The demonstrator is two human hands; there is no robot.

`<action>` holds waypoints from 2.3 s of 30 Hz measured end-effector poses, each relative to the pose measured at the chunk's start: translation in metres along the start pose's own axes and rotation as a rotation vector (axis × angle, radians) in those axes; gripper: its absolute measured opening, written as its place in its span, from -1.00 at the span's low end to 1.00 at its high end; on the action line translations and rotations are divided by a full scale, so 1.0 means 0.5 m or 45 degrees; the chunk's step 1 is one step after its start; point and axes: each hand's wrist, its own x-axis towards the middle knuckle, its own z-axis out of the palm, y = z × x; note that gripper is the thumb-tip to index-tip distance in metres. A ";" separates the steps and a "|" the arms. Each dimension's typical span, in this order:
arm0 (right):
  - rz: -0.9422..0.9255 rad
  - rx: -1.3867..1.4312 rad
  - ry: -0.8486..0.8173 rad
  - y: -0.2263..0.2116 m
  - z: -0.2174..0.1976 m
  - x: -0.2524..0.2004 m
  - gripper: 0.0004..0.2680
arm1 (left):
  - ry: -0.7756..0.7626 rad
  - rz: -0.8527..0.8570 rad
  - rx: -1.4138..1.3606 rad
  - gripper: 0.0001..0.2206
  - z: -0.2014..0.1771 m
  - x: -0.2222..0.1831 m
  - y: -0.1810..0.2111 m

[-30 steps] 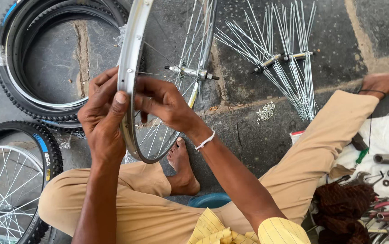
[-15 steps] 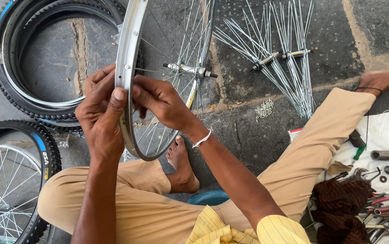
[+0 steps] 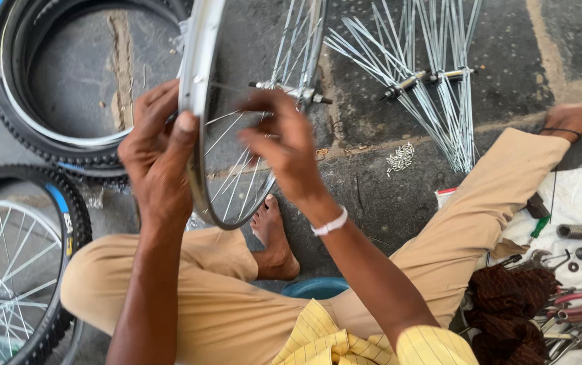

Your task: The person inserts metal spokes into the holes of a bicycle rim by hand and then screws small nipples onto the ends of the spokes to secure them to the rim.

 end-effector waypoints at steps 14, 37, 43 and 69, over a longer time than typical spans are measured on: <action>0.143 -0.717 0.154 0.185 -0.078 -0.192 -0.86 | 0.060 0.073 0.015 -0.67 0.081 0.096 -0.039; -0.601 -1.388 -0.031 0.222 -0.056 -0.220 -0.85 | 0.004 0.021 -0.193 -0.64 0.157 0.100 -0.034; -0.426 -1.427 0.057 0.246 -0.106 -0.235 -0.81 | -0.030 -0.002 -0.269 -0.65 0.151 0.103 -0.032; -0.519 -2.338 -0.511 0.222 -0.294 0.040 -0.75 | -0.146 -0.275 0.230 -0.59 0.146 0.079 -0.069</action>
